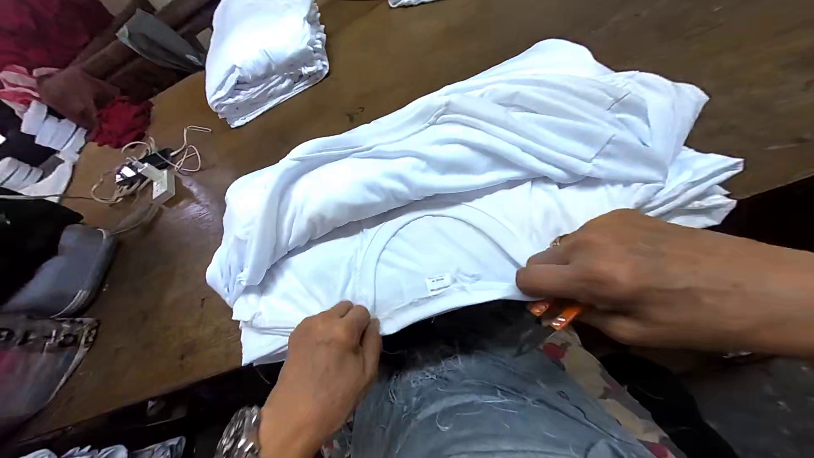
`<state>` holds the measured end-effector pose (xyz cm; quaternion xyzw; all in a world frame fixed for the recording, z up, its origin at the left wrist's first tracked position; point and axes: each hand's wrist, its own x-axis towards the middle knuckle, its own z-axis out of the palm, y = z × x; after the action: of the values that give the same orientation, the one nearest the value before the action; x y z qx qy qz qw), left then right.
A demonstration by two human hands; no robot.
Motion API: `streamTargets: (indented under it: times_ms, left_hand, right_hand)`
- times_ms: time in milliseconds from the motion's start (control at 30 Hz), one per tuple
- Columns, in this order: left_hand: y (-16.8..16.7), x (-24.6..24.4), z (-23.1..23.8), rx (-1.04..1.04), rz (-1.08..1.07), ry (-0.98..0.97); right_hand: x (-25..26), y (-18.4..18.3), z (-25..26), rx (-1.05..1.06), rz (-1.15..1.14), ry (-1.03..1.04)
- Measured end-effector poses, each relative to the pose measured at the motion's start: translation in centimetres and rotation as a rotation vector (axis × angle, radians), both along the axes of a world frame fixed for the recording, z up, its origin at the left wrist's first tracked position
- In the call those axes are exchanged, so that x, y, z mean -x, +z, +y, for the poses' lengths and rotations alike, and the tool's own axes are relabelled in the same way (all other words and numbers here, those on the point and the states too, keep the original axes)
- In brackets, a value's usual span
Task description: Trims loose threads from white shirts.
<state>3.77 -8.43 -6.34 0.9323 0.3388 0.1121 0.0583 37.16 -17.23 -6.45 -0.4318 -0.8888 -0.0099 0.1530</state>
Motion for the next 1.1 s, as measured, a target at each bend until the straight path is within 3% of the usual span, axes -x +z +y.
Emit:
streamTargets:
  times_ms: [67,133,267,333,400,467,500,633,700,767,867,933,1100]
  left_hand:
    - [0.9,0.3,-0.2,0.087,-0.086,0.055]
    - [2.0,-0.4,0.5,-0.021,-0.153,0.115]
    - [1.7,-3.5,1.4,-0.186,0.051,0.226]
    - [1.4,-4.4,1.3,-0.214,0.202,0.203]
    - [1.7,-3.7,1.1,-0.168,0.22,0.141]
    - [1.7,-1.9,1.0,-0.085,0.056,0.095]
    - [1.4,-0.9,1.1,-0.002,-0.133,0.073]
    - [-0.1,0.8,0.0,0.688,-1.286,0.115]
    - [-0.7,0.3,-1.0,0.92,-1.611,0.206]
    - [-1.3,-0.4,-1.9,1.004,-1.694,0.227]
    - [-1.6,-0.5,-2.6,0.935,-1.572,0.269]
    - [-1.4,-0.3,-2.9,0.912,-1.472,0.295]
    - [-0.9,0.0,-3.4,0.951,-1.448,0.232]
  right_hand:
    - [0.3,-1.4,-0.8,0.002,-0.031,-0.064]
    - [0.6,-2.6,-0.8,0.009,-0.041,-0.099]
    - [1.3,-2.2,-0.5,0.003,0.02,-0.163]
    - [1.4,-2.8,-0.6,-0.011,0.021,-0.201]
    - [1.4,-3.9,-1.2,-0.031,0.022,-0.235]
    - [1.5,-4.4,-1.9,-0.066,0.064,-0.279]
    - [1.6,-4.5,-2.1,-0.081,0.086,-0.304]
    - [2.3,-5.5,-2.4,-0.157,0.112,-0.325]
    - [2.6,-5.4,-2.6,-0.134,0.12,-0.354]
    - [2.5,-4.6,-2.7,-0.022,0.22,-0.404]
    - [2.4,-2.3,-2.7,0.172,0.539,-0.441]
    - [4.0,-0.8,-2.1,0.147,0.735,-0.387]
    - [10.9,0.1,1.0,0.113,0.928,-0.115]
